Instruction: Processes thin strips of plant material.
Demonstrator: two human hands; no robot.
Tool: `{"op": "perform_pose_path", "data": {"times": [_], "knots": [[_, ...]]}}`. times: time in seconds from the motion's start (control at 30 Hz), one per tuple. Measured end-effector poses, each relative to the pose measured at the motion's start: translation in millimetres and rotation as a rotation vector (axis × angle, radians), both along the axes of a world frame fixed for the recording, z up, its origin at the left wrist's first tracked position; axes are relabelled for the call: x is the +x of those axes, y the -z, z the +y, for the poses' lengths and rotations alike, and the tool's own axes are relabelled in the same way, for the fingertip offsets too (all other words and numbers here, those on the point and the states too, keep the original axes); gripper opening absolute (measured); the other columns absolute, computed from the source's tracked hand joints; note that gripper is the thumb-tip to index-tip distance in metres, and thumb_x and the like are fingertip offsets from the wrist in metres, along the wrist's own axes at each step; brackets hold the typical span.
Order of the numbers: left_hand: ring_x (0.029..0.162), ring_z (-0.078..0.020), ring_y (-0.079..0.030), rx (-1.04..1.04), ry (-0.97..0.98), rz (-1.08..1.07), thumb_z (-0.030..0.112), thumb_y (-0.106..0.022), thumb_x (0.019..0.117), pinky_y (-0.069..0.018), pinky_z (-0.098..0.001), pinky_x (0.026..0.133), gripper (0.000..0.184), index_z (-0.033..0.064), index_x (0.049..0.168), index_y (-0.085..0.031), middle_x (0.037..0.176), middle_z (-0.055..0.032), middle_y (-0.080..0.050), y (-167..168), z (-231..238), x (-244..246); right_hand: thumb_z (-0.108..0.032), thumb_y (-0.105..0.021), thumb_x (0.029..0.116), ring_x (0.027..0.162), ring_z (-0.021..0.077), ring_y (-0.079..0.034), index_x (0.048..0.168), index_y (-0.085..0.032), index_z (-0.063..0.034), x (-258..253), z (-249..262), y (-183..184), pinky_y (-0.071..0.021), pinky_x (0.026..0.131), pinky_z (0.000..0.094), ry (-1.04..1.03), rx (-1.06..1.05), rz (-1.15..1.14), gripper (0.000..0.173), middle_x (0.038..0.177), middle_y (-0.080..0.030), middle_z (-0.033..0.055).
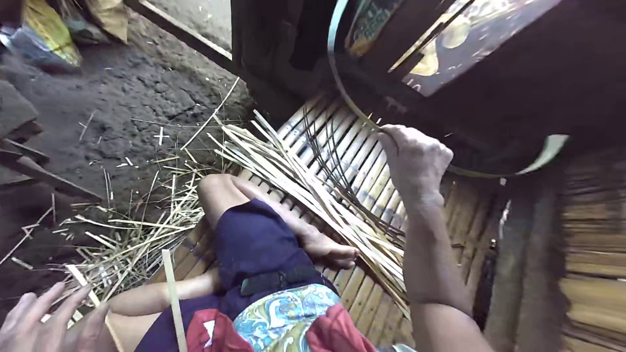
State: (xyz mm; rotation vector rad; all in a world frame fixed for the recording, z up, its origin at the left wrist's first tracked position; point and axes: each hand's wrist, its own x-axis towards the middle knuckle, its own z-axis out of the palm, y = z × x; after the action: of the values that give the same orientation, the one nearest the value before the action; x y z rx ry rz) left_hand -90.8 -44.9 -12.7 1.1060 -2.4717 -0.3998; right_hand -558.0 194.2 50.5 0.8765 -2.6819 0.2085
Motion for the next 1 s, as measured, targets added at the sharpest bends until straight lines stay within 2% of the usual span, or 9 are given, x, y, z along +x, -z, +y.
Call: {"op": "perform_pose_path", "data": {"times": [0.13,0.27,0.4,0.5,0.57,0.67,0.83,0.93,1.0], "knots": [[0.14,-0.0405,-0.048,-0.021,-0.093,-0.006,0.041,-0.059,0.1031,-0.0163,-0.0671,0.118,0.038,0.0114,0.124,-0.072,0.135,-0.0202,-0.064,45.1,-4.0,37.2,-0.016,-0.041,0.1102,0.109,0.0578,-0.062,0.138,-0.062,-0.0065,-47.6,33.0,96.4,-0.0457,0.085,0.0755,0.215,0.038,-0.255,0.036,0.12,-0.066,0.0334],[0.14,-0.0537,-0.043,0.16,-0.193,-0.107,0.029,-0.057,0.104,-0.0161,-0.073,0.116,0.04,-0.0031,0.125,-0.069,0.138,-0.0318,-0.057,27.9,13.0,49.0,-0.013,-0.042,0.1095,0.113,0.0557,-0.061,0.136,-0.065,-0.0083,-46.8,46.4,176.8,-0.0448,0.09,0.0733,0.355,0.1,-0.464,0.035,0.123,-0.065,0.0321],[0.138,-0.0526,-0.044,0.251,-0.274,-0.134,0.028,-0.056,0.1039,-0.0163,-0.0739,0.115,0.041,-0.0043,0.127,-0.067,0.139,-0.0326,-0.056,32.1,21.4,64.6,-0.019,-0.05,0.1074,0.121,0.0528,-0.058,0.137,-0.064,-0.0093,-47.9,57.7,203.8,-0.0431,0.096,0.0721,0.394,0.097,-0.543,0.034,0.133,-0.06,0.0302],[0.137,-0.0533,-0.045,0.291,-0.339,-0.108,0.026,-0.057,0.1031,-0.0182,-0.0738,0.114,0.043,-0.0064,0.131,-0.064,0.141,-0.0333,-0.054,34.4,20.0,63.9,-0.027,-0.055,0.1055,0.129,0.0577,-0.049,0.146,-0.052,-0.0034,-34.9,45.6,185.5,-0.04,0.1,0.0748,0.35,0.131,-0.559,0.047,0.144,-0.048,0.0364],[0.137,-0.0504,-0.046,0.336,-0.447,-0.135,0.023,-0.057,0.1035,-0.026,-0.0683,0.115,0.043,-0.0055,0.136,-0.06,0.144,-0.0308,-0.053,34.6,13.3,56.7,-0.026,-0.058,0.1048,0.131,0.0621,-0.044,0.149,-0.048,-0.0032,-13.4,25.3,169.5,-0.0375,0.1,0.0777,0.171,0.108,-0.526,0.051,0.146,-0.043,0.0394],[0.138,-0.0481,-0.046,0.461,-0.635,-0.136,0.018,-0.055,0.1064,-0.0342,-0.0625,0.114,0.045,-0.0038,0.145,-0.051,0.149,-0.0297,-0.048,43.6,-3.3,45.4,-0.028,-0.052,0.1059,0.124,0.0603,-0.052,0.14,-0.057,-0.0007,38.3,-15.6,147.3,-0.04,0.098,0.0743,-0.231,0.065,-0.502,0.044,0.136,-0.053,0.0396],[0.137,-0.0424,-0.05,0.54,-0.681,-0.085,0.033,-0.045,0.11,-0.0383,-0.0643,0.111,0.051,0.005,0.153,-0.043,0.149,-0.0228,-0.051,80.6,-21.3,28.0,-0.023,-0.061,0.099,0.085,0.0474,-0.07,0.098,-0.074,0.0029,151.3,-29.5,108.9,-0.0555,0.07,0.0616,-0.902,0.125,-0.591,0.029,0.092,-0.069,0.027],[0.135,-0.0403,-0.052,0.586,-0.677,0.034,0.034,-0.046,0.11,-0.0419,-0.0598,0.11,0.059,0.0057,0.159,-0.031,0.152,-0.0218,-0.049,87.9,-27.6,6.1,-0.022,-0.08,0.0828,0.09,0.0467,-0.07,0.101,-0.077,-0.0031,181.5,-21.4,116.0,-0.0562,0.071,0.059,-1.13,0.282,-0.635,0.027,0.095,-0.071,0.0243],[0.119,-0.0407,-0.062,0.564,-0.639,0.114,0.024,-0.049,0.1096,-0.0511,-0.0553,0.099,0.058,0.004,0.159,-0.028,0.146,-0.0255,-0.052,88.0,-29.7,-7.7,-0.019,-0.083,0.0779,0.089,0.0491,-0.068,0.108,-0.075,-0.0029,191.7,-16.9,125.3,-0.0549,0.067,0.0582,-1.141,0.331,-0.557,0.035,0.096,-0.068,0.0271]]}}
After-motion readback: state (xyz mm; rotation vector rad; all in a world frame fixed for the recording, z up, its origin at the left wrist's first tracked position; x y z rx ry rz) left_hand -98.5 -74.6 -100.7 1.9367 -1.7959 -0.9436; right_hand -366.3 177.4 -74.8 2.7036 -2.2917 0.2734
